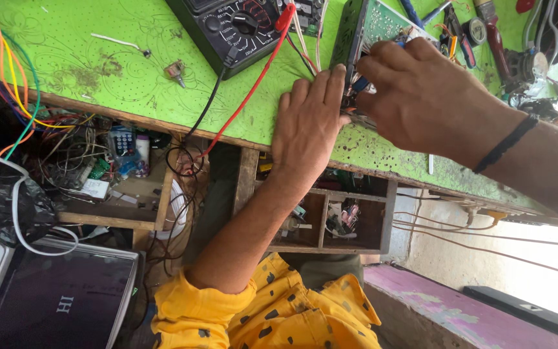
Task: The person uses a soldering iron and pliers to work on a circuit board inside an open electronics housing. They solder connections, cut wires, and reposition components on the board while handling the housing and board with both hands.
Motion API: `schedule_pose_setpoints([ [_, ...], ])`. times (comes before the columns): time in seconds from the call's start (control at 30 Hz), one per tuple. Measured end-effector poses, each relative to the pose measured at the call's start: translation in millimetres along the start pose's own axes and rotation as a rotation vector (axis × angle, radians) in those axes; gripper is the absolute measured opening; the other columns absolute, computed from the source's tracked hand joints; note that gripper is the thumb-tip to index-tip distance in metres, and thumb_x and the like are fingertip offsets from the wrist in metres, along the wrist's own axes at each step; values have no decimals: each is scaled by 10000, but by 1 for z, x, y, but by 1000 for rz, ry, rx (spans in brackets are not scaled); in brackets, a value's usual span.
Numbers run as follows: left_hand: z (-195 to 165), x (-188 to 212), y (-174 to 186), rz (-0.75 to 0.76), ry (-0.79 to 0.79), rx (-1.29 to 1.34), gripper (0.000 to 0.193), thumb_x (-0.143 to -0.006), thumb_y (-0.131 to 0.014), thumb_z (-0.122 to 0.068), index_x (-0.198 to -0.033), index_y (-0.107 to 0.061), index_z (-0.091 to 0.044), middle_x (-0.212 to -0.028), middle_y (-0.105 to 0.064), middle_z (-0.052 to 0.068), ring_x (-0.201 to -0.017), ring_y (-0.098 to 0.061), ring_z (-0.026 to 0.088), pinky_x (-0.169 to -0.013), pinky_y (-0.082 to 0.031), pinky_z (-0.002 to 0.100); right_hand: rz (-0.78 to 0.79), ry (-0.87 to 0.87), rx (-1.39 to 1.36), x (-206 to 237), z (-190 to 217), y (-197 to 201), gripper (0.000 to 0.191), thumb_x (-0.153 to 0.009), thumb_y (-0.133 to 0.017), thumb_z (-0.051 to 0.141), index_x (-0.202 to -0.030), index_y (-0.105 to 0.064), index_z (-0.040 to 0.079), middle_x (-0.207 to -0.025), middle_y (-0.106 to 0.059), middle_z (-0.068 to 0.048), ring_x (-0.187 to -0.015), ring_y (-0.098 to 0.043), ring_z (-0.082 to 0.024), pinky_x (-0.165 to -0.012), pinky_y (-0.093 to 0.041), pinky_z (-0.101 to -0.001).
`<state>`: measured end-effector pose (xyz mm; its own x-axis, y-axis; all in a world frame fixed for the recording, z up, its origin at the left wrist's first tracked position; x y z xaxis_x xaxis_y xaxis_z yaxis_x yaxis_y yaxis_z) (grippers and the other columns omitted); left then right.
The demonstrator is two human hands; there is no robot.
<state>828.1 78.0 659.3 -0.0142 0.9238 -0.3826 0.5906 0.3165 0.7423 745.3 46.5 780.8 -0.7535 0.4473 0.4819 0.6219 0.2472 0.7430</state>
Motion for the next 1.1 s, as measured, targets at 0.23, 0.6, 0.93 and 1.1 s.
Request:
schedule_pose_setpoints([
  [0.23, 2, 1, -3, 48, 8, 7, 833, -829, -805, -421, -1490, -442, -68, -1261, -586, 30, -1074, -551, 208, -886, -466, 388, -150, 338, 603, 9, 19, 0, 339, -827, -714, 143, -1165, -742, 121, -1387, -567, -114, -1298, -477, -242, -1053, -462, -360],
  [0.6, -3, 5, 2, 26, 10, 41, 829, -792, -828, -390, -1466, -456, -83, -1292, -590, 26, -1083, -556, 224, -890, -455, 401, -58, -165, -101, 11, 3, -2, 328, -798, -666, 298, -1057, -776, 129, -1333, -622, -161, -1315, -514, -302, -1023, -469, -473],
  [0.93, -2, 8, 0, 23, 2, 54, 841, -796, -831, -388, -1471, -448, -64, -1304, -588, 37, -1091, -555, 225, -904, -455, 400, -79, -97, 28, 8, 7, 8, 293, -823, -644, 297, -1043, -780, 157, -1333, -648, -130, -1292, -555, -264, -996, -479, -424],
  [1.1, -3, 9, 0, 47, 8, 35, 838, -793, -831, -391, -1466, -448, -69, -1290, -588, 37, -1072, -555, 222, -890, -452, 401, -87, -49, 117, 11, 10, 4, 244, -866, -632, 289, -1046, -772, 201, -1364, -646, -100, -1311, -554, -242, -998, -483, -397],
])
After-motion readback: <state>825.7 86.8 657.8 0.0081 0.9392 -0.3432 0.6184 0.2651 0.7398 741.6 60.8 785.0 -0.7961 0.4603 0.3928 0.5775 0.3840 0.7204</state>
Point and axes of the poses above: each hand's wrist, its own x-axis away from the middle knuckle, its own y-axis out of the back of the hand, z = x × y, the point moved 4 cm from there along -x, towards the middle knuckle
